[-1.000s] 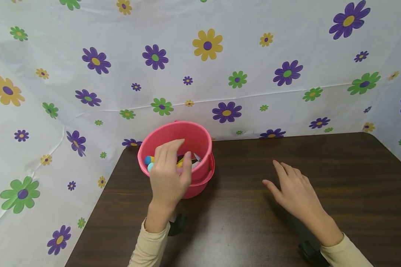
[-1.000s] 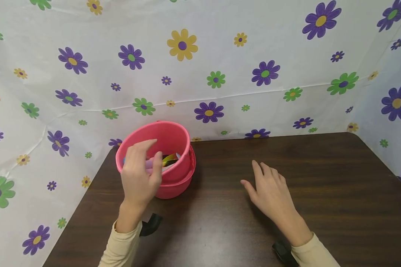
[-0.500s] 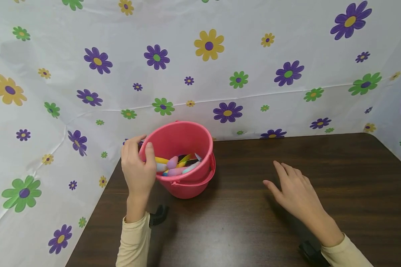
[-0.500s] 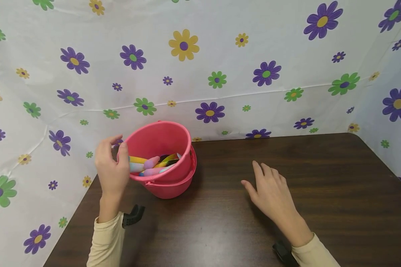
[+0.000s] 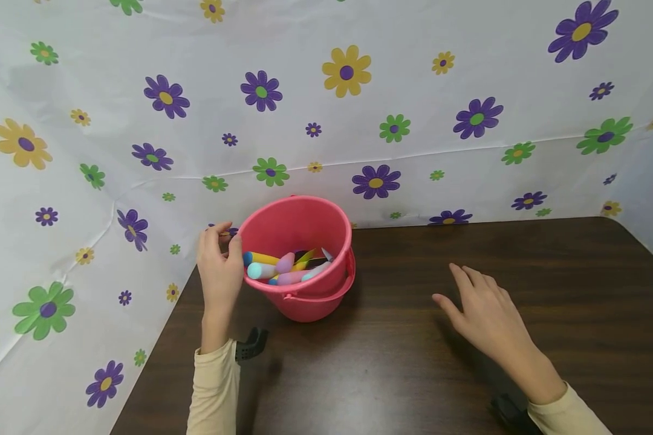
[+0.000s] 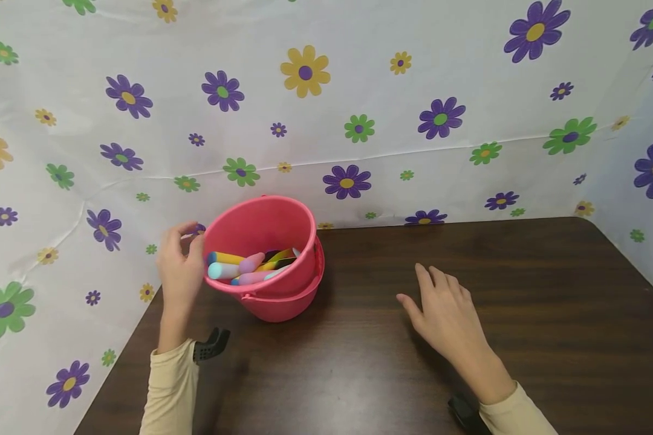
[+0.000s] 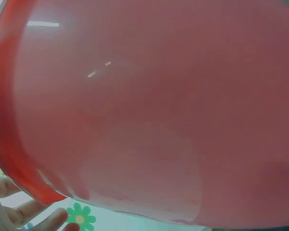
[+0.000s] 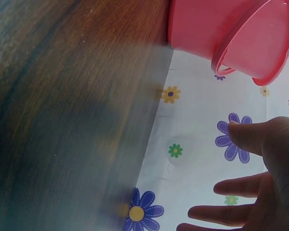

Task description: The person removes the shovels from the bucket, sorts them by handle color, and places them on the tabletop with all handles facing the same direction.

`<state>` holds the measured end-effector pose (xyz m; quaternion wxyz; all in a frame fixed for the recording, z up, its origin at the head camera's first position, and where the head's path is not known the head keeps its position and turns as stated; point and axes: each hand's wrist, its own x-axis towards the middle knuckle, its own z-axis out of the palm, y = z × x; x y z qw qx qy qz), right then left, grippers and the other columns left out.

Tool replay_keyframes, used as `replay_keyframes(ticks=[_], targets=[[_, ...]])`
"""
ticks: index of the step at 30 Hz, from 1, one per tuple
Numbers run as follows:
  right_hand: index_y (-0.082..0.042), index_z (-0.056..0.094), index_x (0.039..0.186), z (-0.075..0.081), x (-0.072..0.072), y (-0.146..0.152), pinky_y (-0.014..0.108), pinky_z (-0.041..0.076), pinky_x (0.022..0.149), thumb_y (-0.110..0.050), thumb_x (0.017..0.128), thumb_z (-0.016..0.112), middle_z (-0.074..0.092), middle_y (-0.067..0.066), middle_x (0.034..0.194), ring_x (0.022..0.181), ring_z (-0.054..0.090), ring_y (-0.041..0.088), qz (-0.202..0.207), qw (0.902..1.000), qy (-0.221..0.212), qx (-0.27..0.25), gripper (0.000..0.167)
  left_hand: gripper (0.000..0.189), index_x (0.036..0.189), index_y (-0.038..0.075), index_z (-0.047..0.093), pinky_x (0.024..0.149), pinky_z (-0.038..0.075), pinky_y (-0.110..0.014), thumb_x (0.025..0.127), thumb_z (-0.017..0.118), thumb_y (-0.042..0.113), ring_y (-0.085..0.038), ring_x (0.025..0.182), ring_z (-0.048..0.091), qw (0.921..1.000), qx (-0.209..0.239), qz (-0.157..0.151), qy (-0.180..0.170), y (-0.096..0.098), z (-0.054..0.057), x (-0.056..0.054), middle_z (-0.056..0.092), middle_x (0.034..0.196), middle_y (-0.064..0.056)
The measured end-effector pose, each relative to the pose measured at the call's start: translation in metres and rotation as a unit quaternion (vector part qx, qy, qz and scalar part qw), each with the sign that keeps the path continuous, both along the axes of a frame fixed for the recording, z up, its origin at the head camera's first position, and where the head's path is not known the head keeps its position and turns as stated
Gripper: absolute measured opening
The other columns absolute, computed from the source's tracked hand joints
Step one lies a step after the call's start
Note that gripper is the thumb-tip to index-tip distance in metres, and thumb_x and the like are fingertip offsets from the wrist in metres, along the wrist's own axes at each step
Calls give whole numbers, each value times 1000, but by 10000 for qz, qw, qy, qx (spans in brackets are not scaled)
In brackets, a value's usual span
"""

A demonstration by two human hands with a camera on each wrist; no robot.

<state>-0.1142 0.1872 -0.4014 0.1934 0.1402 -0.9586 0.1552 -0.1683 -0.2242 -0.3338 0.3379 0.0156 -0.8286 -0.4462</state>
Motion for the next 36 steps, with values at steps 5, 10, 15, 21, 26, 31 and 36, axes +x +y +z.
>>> replay_keyframes(ticks=[5, 10, 15, 21, 26, 31, 36], targets=[[10, 54, 139, -1, -1, 0, 73, 48, 85, -32, 92, 76, 59, 37, 128, 111, 59, 58, -6, 10000, 21, -17, 67, 40, 137, -5, 56, 103, 50, -57, 100, 54, 9, -35, 119, 60, 9980, 364, -109, -502, -2, -1, -1, 56, 134, -21], [10, 54, 140, -1, -1, 0, 73, 48, 85, -32, 92, 76, 59, 37, 128, 111, 59, 58, -15, 10000, -5, -30, 67, 44, 144, 1, 53, 101, 52, -55, 102, 54, 13, -34, 121, 60, 9922, 701, -298, -990, -4, -2, -2, 57, 138, -18], [9, 54, 140, 0, -1, 0, 73, 48, 85, -32, 92, 76, 59, 37, 128, 111, 59, 58, -20, 10000, -34, -24, 67, 46, 149, 7, 50, 102, 52, -53, 103, 52, 15, -34, 122, 58, 9829, 999, -575, -1437, -6, -3, -3, 57, 140, -17], [10, 55, 139, -1, -1, 0, 73, 49, 83, -31, 92, 76, 60, 37, 128, 110, 59, 57, 21, 10000, 53, -29, 66, 45, 148, 10, 51, 105, 51, -46, 103, 49, 17, -28, 123, 56, 9752, 1310, -734, -1624, -9, -6, -5, 57, 139, -14], [9, 54, 140, -1, -1, -1, 73, 48, 85, -32, 93, 75, 58, 37, 129, 112, 58, 58, -2, 10000, -91, -20, 66, 46, 148, 10, 51, 98, 54, -35, 103, 50, 18, -26, 120, 57, 9762, 1217, -791, -1611, -14, -9, -6, 58, 138, -14], [10, 54, 140, -1, 0, -1, 73, 48, 85, -32, 94, 74, 58, 38, 130, 112, 58, 58, 8, 9999, -163, 6, 66, 46, 147, 9, 52, 94, 54, -28, 102, 51, 19, -27, 119, 58, 9786, 1117, -885, -1483, -17, -13, -7, 59, 136, -14], [11, 54, 139, 0, -1, -3, 72, 49, 85, -33, 94, 74, 58, 38, 130, 112, 58, 58, 5, 9997, -247, 43, 65, 44, 145, 9, 53, 92, 53, -24, 102, 52, 18, -26, 117, 58, 9813, 1098, -892, -1305, -17, -15, -8, 59, 135, -12]])
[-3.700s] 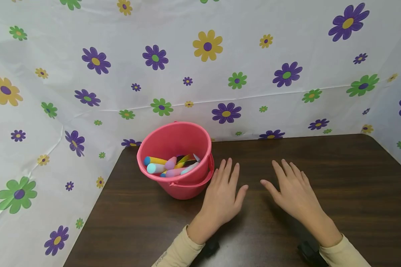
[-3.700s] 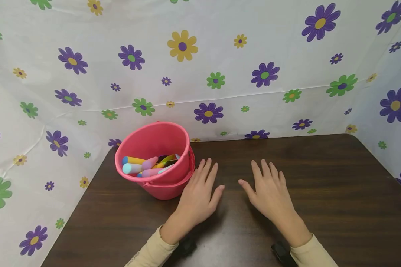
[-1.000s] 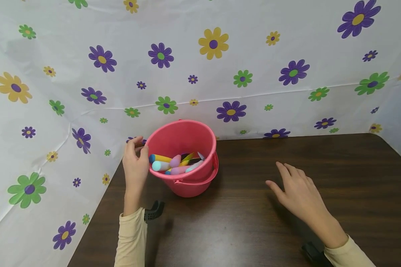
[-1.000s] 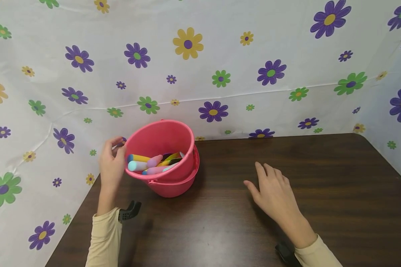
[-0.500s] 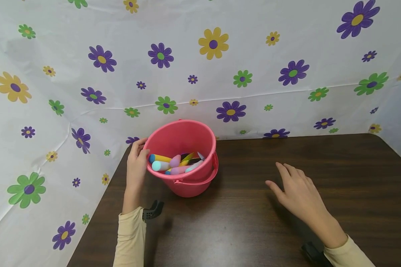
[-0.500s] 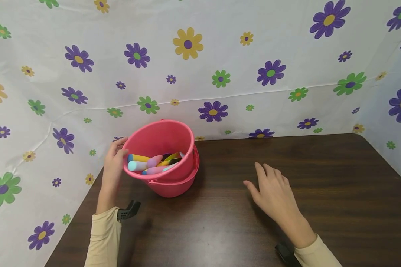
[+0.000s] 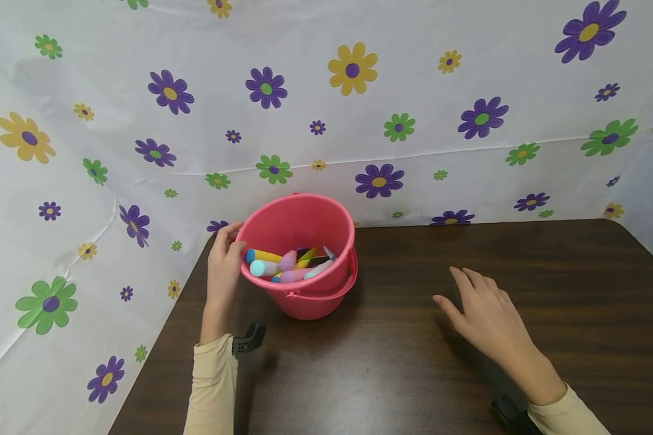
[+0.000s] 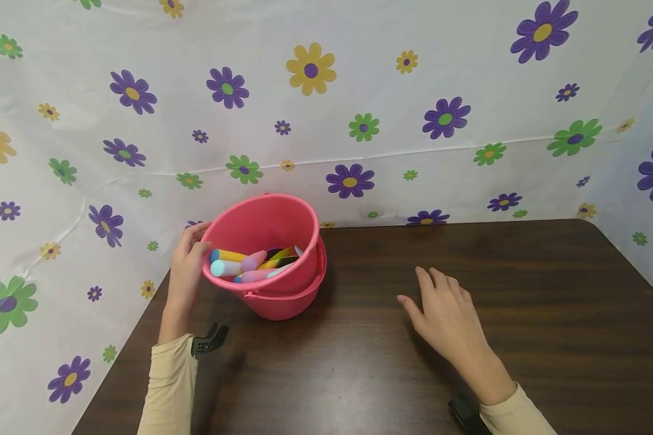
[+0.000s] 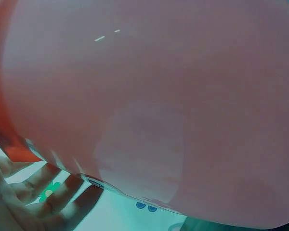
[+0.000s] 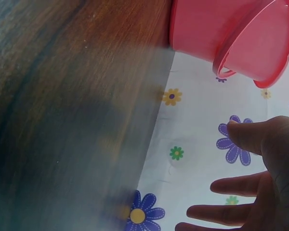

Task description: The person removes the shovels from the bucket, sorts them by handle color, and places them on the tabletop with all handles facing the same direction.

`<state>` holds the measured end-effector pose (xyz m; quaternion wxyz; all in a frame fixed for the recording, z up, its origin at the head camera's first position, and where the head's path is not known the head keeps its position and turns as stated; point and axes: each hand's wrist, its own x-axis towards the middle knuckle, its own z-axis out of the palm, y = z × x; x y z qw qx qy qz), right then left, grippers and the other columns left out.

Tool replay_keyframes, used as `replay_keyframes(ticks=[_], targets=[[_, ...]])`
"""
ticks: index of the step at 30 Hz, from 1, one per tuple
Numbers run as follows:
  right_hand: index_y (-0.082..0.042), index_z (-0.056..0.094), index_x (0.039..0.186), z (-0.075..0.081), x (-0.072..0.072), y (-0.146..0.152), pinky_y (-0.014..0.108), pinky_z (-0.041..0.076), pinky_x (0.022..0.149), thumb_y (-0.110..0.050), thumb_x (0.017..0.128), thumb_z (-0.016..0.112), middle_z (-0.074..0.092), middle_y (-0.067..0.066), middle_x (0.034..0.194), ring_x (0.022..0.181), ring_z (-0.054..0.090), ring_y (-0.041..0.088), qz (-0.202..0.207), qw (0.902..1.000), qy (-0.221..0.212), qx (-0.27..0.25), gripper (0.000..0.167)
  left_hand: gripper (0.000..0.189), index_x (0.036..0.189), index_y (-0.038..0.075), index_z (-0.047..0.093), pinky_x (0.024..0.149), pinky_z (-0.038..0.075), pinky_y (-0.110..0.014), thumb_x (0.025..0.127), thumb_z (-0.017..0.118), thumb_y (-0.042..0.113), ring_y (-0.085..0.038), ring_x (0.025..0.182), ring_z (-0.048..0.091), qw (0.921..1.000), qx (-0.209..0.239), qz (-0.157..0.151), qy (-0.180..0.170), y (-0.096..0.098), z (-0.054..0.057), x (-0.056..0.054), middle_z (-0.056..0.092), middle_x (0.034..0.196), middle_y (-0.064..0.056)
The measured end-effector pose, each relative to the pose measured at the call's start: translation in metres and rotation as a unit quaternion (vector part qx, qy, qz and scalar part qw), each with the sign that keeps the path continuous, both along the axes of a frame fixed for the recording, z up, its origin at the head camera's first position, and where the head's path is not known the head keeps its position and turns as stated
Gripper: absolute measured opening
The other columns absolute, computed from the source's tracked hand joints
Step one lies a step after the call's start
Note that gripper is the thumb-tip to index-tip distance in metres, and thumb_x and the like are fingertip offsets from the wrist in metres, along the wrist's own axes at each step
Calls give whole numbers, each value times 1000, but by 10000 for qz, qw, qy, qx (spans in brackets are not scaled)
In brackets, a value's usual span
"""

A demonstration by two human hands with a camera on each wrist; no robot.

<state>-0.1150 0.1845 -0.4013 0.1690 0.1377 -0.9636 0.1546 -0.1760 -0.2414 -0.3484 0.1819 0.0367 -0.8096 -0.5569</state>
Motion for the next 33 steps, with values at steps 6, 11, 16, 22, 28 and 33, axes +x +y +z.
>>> replay_keyframes(ticks=[6, 11, 16, 22, 28, 33], targets=[[10, 54, 139, 7, 0, 0, 73, 48, 86, -32, 95, 73, 57, 37, 131, 113, 57, 58, 3, 10000, 3, -26, 64, 43, 144, 7, 55, 86, 53, -18, 102, 53, 16, -23, 112, 60, 9998, 46, 8, 210, -2, -3, 0, 58, 134, -10], [10, 53, 140, 20, -3, -1, 73, 47, 87, -33, 97, 72, 57, 36, 133, 114, 56, 58, 36, 9998, 84, -201, 64, 43, 143, 5, 55, 84, 53, -16, 101, 52, 15, -24, 109, 60, 9996, 12, -15, 293, -4, -5, 0, 59, 132, -12], [8, 54, 141, 34, -6, -8, 73, 46, 89, -35, 97, 71, 56, 34, 135, 118, 55, 56, 112, 9980, 289, -547, 63, 43, 141, 4, 56, 81, 53, -15, 100, 52, 14, -25, 108, 61, 9994, -40, -42, 329, -3, -3, -2, 59, 132, -13], [5, 51, 144, 56, -7, -20, 75, 43, 94, -37, 99, 68, 54, 30, 142, 126, 51, 53, 124, 9948, 192, -993, 64, 41, 139, 4, 57, 80, 52, -15, 100, 51, 12, -31, 106, 62, 9992, 25, -122, 392, 0, -2, -3, 60, 131, -15], [2, 51, 147, 77, -5, -35, 73, 42, 99, -38, 100, 67, 54, 27, 145, 131, 50, 49, 327, 9921, 272, -1176, 63, 40, 139, 4, 59, 80, 53, -16, 100, 51, 11, -29, 105, 61, 9987, 136, -102, 477, 1, -4, -4, 61, 130, -15], [0, 53, 145, 94, -5, -54, 70, 42, 102, -34, 98, 70, 57, 24, 142, 132, 50, 46, 633, 9897, 393, -1223, 61, 40, 138, 4, 60, 80, 52, -17, 100, 52, 12, -27, 102, 61, 9985, 144, -37, 521, 1, -4, -5, 62, 129, -14]])
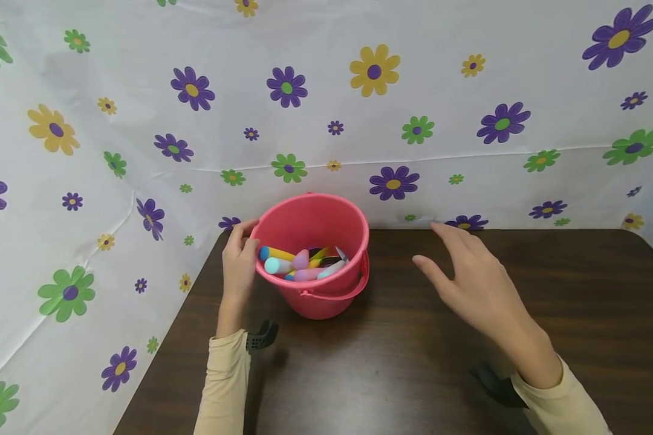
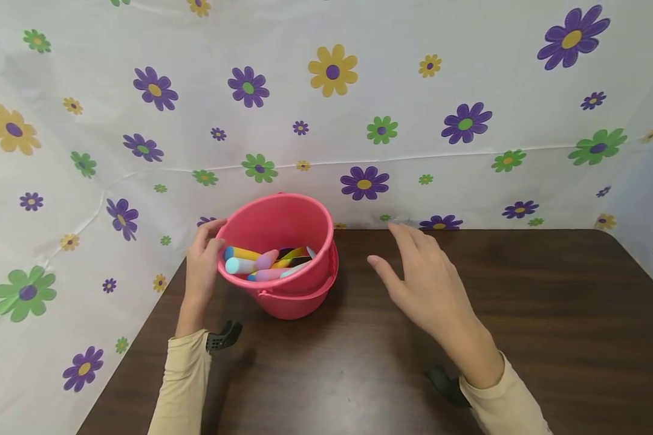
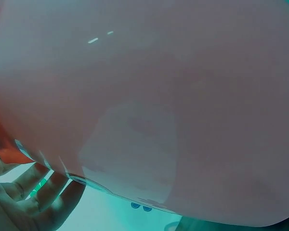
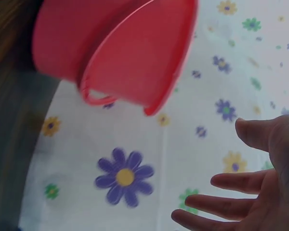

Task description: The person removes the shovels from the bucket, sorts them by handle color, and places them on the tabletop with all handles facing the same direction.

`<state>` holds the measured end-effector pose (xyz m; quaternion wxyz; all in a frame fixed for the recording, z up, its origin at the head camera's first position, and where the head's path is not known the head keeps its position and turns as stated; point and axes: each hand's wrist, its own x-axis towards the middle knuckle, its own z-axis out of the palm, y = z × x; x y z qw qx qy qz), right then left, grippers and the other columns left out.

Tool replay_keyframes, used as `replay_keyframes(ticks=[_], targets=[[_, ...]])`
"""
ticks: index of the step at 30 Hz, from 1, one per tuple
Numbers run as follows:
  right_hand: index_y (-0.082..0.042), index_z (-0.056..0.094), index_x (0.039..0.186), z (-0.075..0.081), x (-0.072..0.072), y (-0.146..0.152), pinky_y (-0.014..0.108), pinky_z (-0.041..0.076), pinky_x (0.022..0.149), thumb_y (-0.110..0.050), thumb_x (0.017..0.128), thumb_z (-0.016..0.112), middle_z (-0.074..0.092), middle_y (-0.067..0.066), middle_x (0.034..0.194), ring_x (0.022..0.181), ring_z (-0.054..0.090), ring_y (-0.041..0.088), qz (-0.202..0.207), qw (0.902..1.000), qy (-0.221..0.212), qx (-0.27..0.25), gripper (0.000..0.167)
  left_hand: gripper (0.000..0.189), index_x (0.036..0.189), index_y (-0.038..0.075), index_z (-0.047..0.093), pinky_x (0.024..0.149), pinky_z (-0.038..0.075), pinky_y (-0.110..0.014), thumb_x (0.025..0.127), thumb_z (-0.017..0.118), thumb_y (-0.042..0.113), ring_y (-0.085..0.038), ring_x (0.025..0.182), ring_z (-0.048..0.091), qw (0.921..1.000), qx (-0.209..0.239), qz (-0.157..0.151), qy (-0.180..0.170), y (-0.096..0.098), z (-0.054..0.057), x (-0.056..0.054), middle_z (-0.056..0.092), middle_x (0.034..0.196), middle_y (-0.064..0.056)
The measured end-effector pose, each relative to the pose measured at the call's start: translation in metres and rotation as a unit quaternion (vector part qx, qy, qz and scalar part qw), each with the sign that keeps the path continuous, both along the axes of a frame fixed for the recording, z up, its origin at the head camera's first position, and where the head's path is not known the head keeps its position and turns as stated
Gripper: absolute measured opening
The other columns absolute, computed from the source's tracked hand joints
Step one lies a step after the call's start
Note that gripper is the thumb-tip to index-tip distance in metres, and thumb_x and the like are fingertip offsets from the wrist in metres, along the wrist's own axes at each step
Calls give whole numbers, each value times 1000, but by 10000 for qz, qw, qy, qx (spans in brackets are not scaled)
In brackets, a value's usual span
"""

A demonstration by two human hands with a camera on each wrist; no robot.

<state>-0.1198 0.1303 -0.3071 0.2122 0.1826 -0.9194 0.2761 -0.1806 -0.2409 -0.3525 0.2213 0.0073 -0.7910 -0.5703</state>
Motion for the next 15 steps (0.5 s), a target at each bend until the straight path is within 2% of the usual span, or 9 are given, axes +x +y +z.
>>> replay_keyframes(ticks=[8, 15], targets=[[3, 58, 139, 21, 0, -28, 61, 49, 100, -22, 92, 78, 62, 21, 137, 127, 57, 39, 521, 9959, 729, -149, 57, 40, 137, 3, 59, 81, 51, -17, 99, 51, 11, -31, 104, 60, 10000, 32, 41, 71, 0, 0, -2, 61, 130, -15], [4, 62, 135, 34, -4, -51, 56, 52, 100, -17, 90, 80, 65, 20, 133, 126, 60, 36, 1045, 9891, 965, -375, 52, 41, 137, 1, 59, 82, 51, -18, 97, 52, 10, -30, 105, 60, 9998, -19, 149, 101, 2, -1, -2, 58, 130, -14]])
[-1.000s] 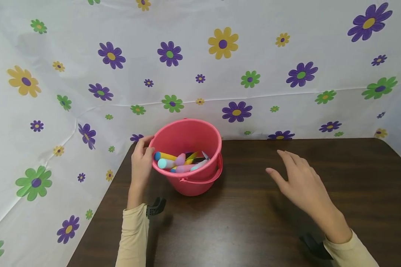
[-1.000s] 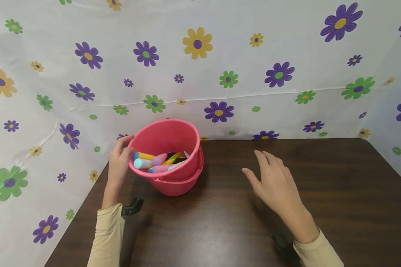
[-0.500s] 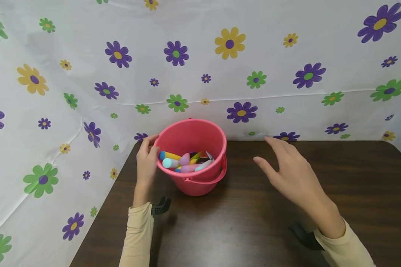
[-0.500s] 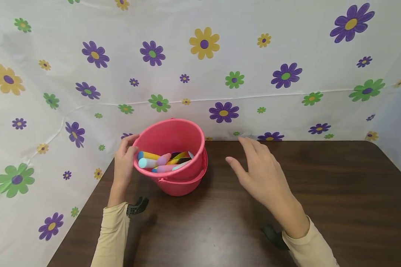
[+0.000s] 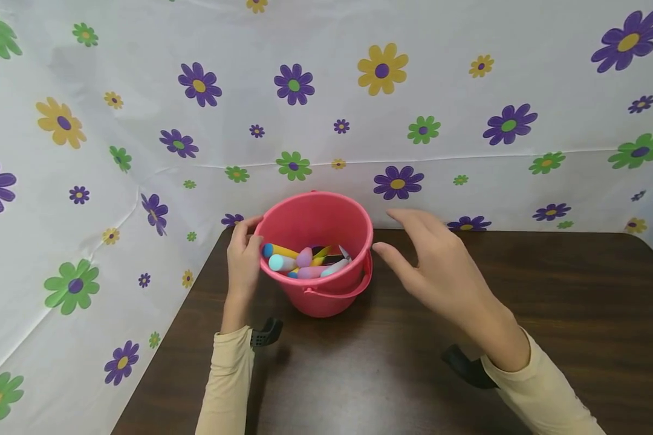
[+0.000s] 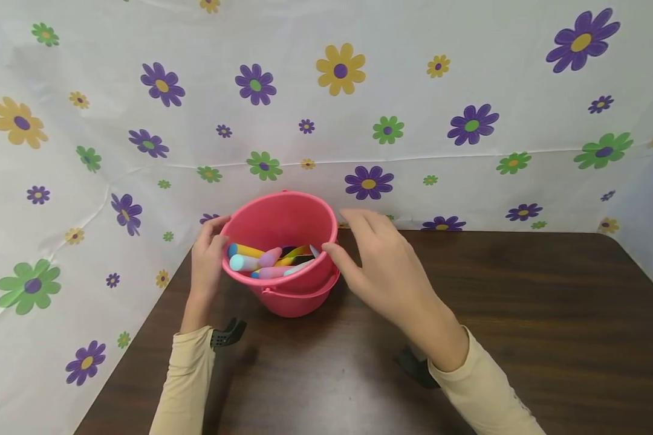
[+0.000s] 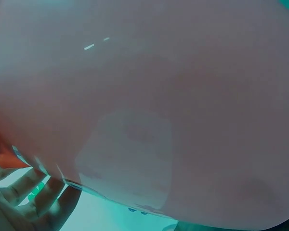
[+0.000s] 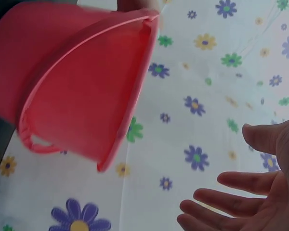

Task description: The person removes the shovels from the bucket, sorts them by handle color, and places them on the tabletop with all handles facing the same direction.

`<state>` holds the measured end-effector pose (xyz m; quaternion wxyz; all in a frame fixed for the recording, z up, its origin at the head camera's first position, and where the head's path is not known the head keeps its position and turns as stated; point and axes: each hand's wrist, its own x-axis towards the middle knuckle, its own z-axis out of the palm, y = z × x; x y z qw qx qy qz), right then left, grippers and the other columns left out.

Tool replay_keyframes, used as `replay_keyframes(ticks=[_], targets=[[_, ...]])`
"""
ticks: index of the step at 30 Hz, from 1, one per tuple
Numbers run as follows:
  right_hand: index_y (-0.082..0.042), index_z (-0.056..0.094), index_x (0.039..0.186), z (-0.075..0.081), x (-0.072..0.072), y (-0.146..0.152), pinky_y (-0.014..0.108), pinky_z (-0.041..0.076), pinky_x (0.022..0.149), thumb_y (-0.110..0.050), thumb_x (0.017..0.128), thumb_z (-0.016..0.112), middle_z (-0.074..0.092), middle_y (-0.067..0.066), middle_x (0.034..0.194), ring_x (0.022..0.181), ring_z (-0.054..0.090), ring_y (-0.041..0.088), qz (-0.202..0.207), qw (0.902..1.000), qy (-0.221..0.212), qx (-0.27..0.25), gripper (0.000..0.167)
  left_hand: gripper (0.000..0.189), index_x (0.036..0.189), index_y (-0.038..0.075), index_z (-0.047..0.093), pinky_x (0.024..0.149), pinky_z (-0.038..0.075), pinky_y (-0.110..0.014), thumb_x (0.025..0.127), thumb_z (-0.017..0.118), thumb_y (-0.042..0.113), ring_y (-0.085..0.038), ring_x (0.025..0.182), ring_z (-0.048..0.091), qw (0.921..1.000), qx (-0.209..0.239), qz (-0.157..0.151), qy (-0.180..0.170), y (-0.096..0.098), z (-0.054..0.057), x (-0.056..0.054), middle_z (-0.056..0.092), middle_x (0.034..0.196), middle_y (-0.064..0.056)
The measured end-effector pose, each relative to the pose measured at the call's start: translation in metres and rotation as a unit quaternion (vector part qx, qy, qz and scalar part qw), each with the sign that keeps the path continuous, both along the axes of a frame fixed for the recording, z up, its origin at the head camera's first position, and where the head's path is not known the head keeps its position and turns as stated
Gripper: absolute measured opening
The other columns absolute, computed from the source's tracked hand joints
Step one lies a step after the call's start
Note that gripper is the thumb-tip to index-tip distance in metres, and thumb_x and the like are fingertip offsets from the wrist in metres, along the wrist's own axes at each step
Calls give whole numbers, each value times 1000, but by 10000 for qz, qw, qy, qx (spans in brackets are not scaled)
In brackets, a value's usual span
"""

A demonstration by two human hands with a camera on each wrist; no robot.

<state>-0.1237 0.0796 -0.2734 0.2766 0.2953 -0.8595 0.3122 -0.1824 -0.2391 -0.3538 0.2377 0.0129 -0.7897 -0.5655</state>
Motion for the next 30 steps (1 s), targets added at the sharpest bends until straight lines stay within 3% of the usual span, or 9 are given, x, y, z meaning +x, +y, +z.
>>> replay_keyframes(ticks=[5, 12, 30], targets=[[3, 65, 129, 4, -6, -20, 50, 57, 94, -17, 90, 80, 67, 17, 127, 120, 63, 31, 377, 9991, -126, -156, 46, 42, 135, 0, 60, 81, 51, -18, 95, 52, 11, -28, 103, 60, 9998, -123, 119, 63, 1, 1, 0, 56, 129, -14], [5, 65, 129, 3, -13, -42, 47, 60, 87, -18, 90, 81, 68, 19, 125, 112, 66, 33, 480, 9979, -420, -147, 48, 43, 135, 1, 61, 81, 52, -20, 95, 53, 11, -29, 102, 62, 9997, -195, 120, 64, 2, 0, 0, 58, 130, -12], [3, 67, 125, -14, -36, -92, 39, 61, 83, -17, 88, 82, 71, 15, 115, 91, 70, 23, 984, 9886, -1138, -27, 44, 42, 136, 4, 62, 79, 51, -21, 97, 52, 12, -32, 101, 62, 9999, 11, 143, 49, 2, 0, -2, 65, 123, -18]])
